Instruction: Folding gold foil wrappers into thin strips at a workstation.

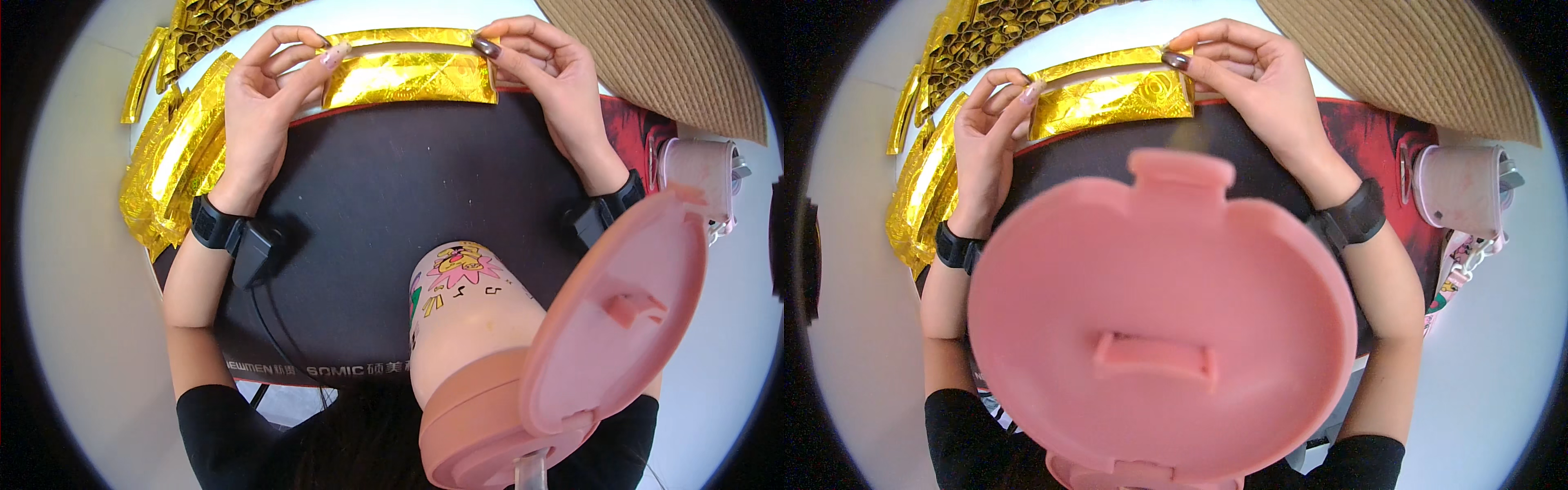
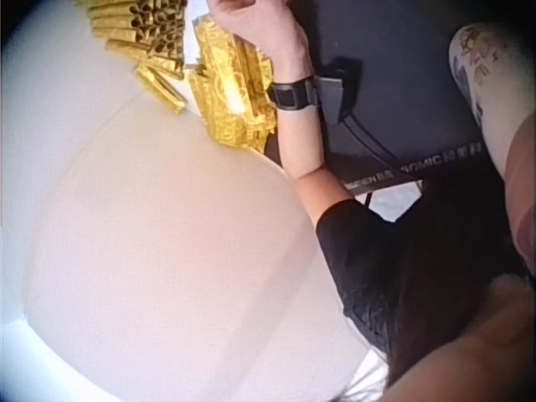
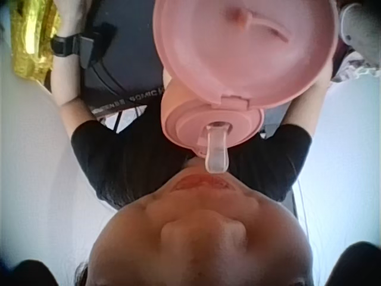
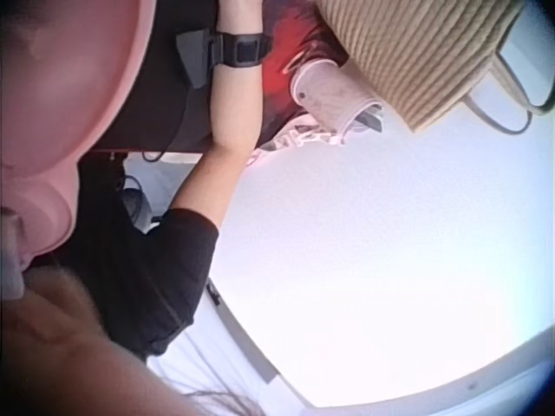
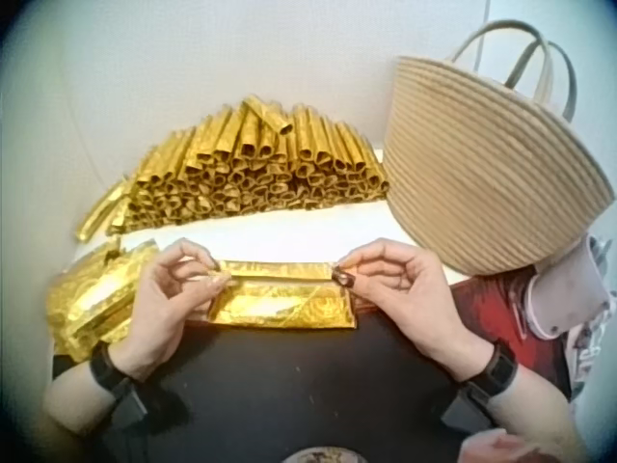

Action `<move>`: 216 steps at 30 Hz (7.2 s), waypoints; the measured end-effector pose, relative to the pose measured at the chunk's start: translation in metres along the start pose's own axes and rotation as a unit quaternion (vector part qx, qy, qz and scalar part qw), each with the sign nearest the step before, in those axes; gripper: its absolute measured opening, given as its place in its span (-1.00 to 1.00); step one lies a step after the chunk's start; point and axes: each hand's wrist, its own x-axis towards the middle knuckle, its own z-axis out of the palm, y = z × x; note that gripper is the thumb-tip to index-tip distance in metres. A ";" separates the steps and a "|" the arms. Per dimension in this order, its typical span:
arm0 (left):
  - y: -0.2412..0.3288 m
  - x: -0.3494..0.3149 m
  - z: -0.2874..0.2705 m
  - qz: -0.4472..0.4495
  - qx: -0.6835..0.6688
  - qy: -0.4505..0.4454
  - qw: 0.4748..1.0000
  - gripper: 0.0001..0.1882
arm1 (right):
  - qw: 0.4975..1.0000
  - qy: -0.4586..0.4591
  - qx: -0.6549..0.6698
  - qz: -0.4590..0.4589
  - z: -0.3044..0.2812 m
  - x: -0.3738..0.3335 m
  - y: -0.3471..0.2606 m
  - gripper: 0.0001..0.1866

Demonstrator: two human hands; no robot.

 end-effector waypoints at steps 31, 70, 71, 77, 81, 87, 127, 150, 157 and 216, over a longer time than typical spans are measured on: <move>-0.021 0.013 -0.013 0.019 0.041 -0.009 0.999 -0.76 | 0.997 -0.014 -0.069 0.043 0.000 -0.002 -0.016 -0.79; 0.000 -0.004 0.013 -0.063 0.134 -0.111 0.983 -0.68 | 0.997 -0.063 -0.041 -0.032 0.001 -0.001 -0.002 -0.75; 0.007 -0.006 0.015 -0.066 0.127 -0.125 0.982 -0.64 | 0.996 -0.061 -0.054 -0.038 0.003 0.000 -0.005 -0.73; 0.010 -0.003 0.015 -0.069 0.161 -0.165 0.971 -0.58 | 0.994 -0.065 -0.073 -0.049 0.000 0.002 -0.001 -0.73; 0.010 -0.003 0.011 -0.071 0.190 -0.169 0.965 -0.57 | 0.995 -0.072 -0.056 -0.037 0.004 0.002 0.001 -0.74; 0.013 -0.010 0.025 -0.064 0.203 -0.158 0.964 -0.60 | 0.994 -0.082 -0.073 0.009 0.002 0.000 -0.002 -0.74; 0.015 0.006 0.042 -0.029 0.076 -0.256 0.963 -0.60 | 0.995 -0.079 -0.040 -0.048 0.007 0.000 -0.006 -0.88; 0.007 0.005 0.048 0.002 0.163 -0.196 0.967 -0.61 | 0.996 -0.031 -0.069 -0.055 0.005 0.001 -0.003 -0.91; 0.011 0.003 0.047 0.037 0.247 -0.179 0.952 -0.63 | 0.984 -0.014 -0.157 -0.084 0.013 0.000 -0.005 -0.94; 0.012 0.008 0.034 -0.037 -0.166 -0.070 0.983 -0.34 | 0.990 0.046 -0.028 -0.130 0.024 -0.012 -0.005 -0.87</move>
